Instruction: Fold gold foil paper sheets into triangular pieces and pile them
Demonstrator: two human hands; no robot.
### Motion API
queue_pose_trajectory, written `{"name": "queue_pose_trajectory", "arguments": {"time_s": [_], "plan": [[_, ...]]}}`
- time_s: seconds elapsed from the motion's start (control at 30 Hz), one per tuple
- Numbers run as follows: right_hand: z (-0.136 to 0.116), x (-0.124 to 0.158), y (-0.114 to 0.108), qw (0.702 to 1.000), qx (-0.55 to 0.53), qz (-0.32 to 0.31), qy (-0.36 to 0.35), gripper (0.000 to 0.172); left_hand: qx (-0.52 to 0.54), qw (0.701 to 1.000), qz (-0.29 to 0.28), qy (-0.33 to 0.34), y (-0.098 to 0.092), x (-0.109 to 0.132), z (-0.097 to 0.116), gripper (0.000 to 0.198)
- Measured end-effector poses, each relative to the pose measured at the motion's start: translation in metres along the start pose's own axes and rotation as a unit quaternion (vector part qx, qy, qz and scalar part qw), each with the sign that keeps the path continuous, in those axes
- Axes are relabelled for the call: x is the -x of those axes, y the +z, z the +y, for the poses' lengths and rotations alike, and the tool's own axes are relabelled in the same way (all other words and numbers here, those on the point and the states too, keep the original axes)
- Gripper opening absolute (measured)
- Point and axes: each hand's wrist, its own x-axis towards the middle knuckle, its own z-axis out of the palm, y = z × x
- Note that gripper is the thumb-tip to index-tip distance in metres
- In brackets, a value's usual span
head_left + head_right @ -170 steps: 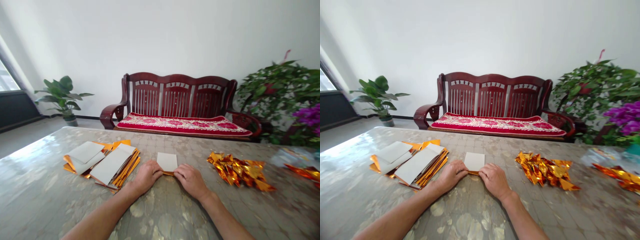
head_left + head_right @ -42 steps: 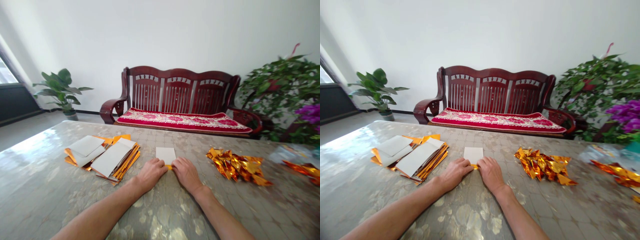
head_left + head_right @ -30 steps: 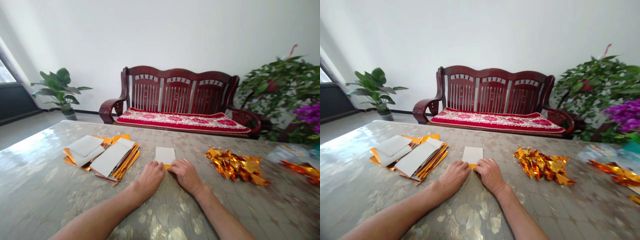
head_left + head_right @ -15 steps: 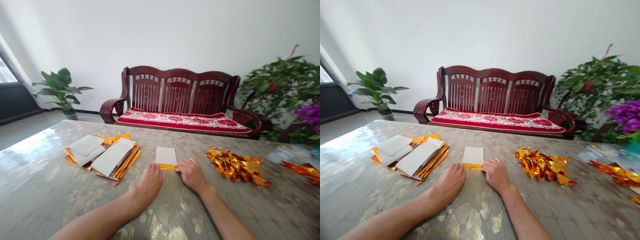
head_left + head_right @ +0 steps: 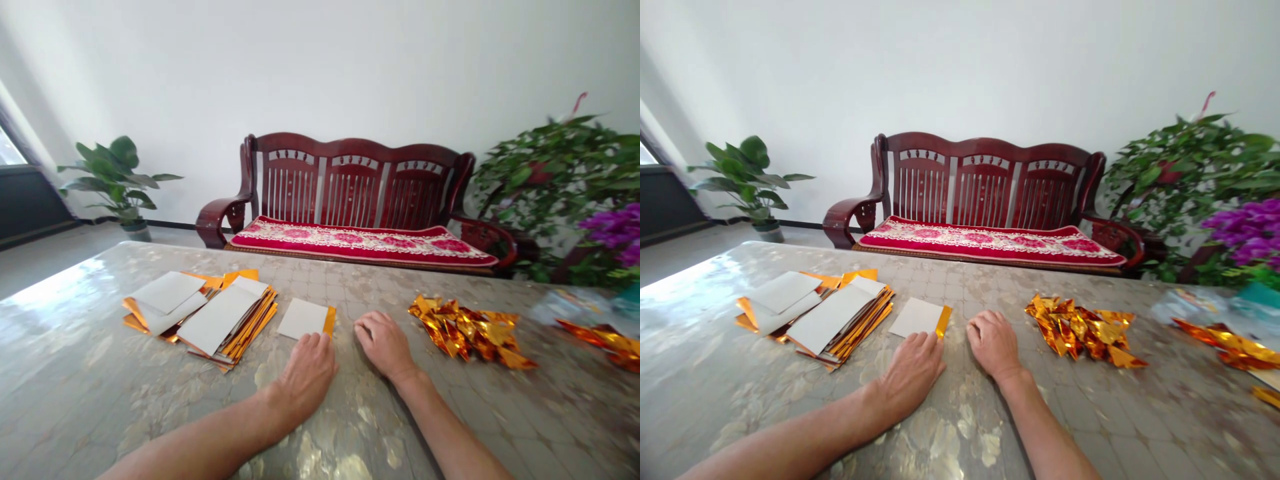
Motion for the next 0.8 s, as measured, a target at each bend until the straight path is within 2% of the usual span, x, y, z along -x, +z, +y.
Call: {"name": "queue_pose_trajectory", "arguments": {"time_s": [0.2,0.37,0.57,0.7,0.8], "plan": [[-0.012,-0.001,0.007,1.000,0.001,-0.026,-0.007,0.027,0.075,0.997,-0.019,-0.003,-0.008,0.001,0.004,0.018],[-0.015,-0.001,0.010,0.999,-0.026,-0.038,0.019,0.027,0.095,0.995,-0.019,0.033,-0.005,0.000,0.005,0.018],[-0.021,-0.001,0.009,0.997,-0.064,-0.039,0.027,0.021,0.178,0.983,0.030,0.024,0.004,0.002,0.003,0.023],[-0.025,-0.001,0.009,0.996,-0.077,-0.039,0.028,0.008,0.242,0.968,0.051,0.034,0.001,0.002,0.001,0.030],[-0.027,-0.001,0.009,0.995,-0.089,-0.039,0.022,0.002,0.272,0.955,0.115,0.011,-0.004,0.000,-0.007,0.029]]}}
